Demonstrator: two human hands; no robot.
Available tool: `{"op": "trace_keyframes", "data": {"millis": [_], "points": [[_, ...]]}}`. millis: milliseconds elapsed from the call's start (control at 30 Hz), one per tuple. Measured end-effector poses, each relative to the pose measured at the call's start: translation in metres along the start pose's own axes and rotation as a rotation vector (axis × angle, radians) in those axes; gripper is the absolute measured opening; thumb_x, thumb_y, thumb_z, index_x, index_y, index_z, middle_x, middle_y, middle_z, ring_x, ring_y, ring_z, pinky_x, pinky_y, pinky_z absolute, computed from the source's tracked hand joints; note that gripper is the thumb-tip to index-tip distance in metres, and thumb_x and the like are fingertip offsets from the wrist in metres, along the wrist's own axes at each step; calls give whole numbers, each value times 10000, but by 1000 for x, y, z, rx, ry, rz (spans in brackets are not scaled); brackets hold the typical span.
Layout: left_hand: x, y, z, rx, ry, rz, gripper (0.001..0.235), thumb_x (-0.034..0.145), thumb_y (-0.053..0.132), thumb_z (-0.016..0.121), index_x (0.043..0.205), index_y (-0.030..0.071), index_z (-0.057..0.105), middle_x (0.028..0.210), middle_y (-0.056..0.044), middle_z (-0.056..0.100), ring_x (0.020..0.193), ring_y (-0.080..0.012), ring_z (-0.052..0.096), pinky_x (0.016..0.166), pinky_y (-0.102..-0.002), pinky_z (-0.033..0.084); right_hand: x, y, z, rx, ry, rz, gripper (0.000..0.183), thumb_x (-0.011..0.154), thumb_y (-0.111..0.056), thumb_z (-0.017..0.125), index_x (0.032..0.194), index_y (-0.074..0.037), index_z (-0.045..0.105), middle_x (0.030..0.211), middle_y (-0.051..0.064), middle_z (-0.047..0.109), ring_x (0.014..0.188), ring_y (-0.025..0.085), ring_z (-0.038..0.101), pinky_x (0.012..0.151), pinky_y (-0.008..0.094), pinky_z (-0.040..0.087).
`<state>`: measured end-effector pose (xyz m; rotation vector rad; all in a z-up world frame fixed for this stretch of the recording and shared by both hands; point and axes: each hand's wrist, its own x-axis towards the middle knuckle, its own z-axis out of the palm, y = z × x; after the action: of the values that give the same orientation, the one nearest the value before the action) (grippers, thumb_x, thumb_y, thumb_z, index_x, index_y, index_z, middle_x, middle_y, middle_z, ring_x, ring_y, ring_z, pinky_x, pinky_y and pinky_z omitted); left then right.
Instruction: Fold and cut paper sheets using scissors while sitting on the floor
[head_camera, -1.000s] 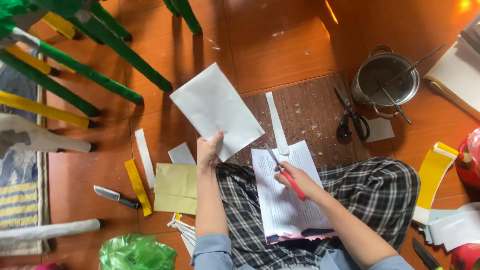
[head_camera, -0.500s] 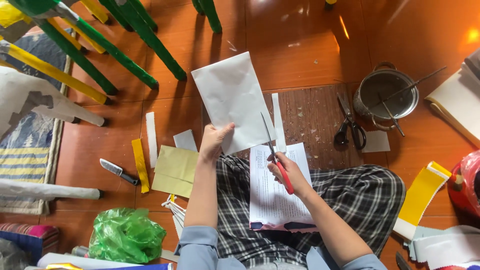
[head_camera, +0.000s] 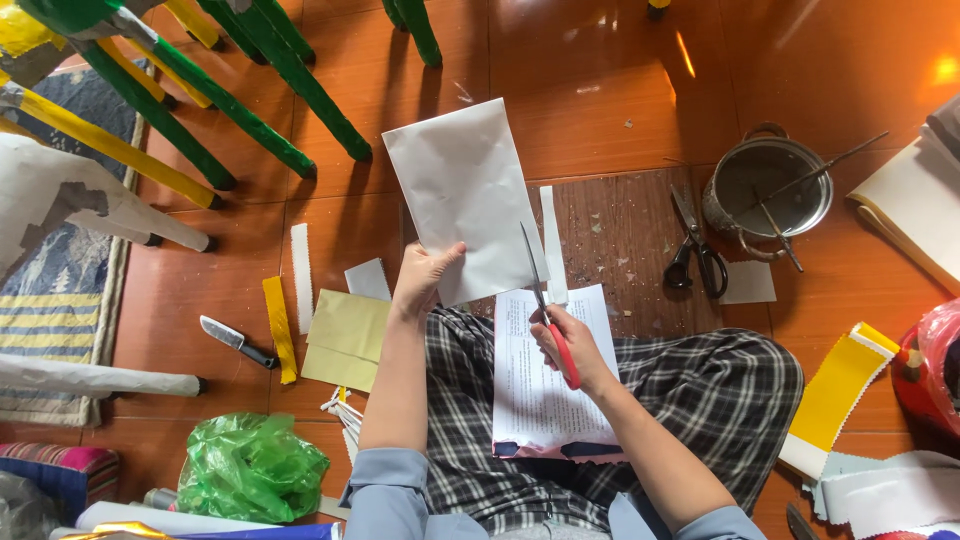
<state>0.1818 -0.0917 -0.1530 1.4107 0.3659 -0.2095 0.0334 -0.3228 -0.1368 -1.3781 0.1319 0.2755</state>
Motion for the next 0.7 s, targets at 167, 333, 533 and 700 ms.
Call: {"op": "trace_keyframes", "data": {"millis": [167, 333, 533, 700], "points": [[-9, 10, 17, -11, -15, -26, 199, 721, 124, 885, 799, 67, 711, 677, -74, 689, 603, -154, 689, 579, -301, 575, -1, 1, 1, 83, 54, 21, 230, 941, -238, 629, 940, -9, 608, 553, 86, 500, 354, 145, 511, 283, 223, 424], [-32, 43, 43, -22, -30, -63, 199, 708, 123, 885, 784, 65, 710, 656, -69, 682, 575, -154, 680, 558, -301, 571, -2, -2, 0, 83, 116, 62, 222, 934, -208, 641, 871, 3, 611, 507, 112, 500, 290, 164, 495, 224, 237, 385], [-19, 14, 35, -22, -51, -114, 212, 696, 121, 899, 754, 52, 707, 631, -88, 673, 558, -183, 686, 537, -327, 576, 3, -17, 4, 152, 123, 125, 213, 946, -189, 603, 852, 3, 603, 489, 143, 513, 272, 194, 501, 203, 278, 398], [5, -48, 30, -40, -55, -247, 221, 676, 56, 891, 803, 12, 715, 674, -131, 690, 575, -245, 701, 546, -375, 582, 18, 29, -8, 134, 215, 180, 281, 968, -263, 613, 836, -16, 601, 495, 122, 496, 276, 213, 503, 221, 293, 407]]}}
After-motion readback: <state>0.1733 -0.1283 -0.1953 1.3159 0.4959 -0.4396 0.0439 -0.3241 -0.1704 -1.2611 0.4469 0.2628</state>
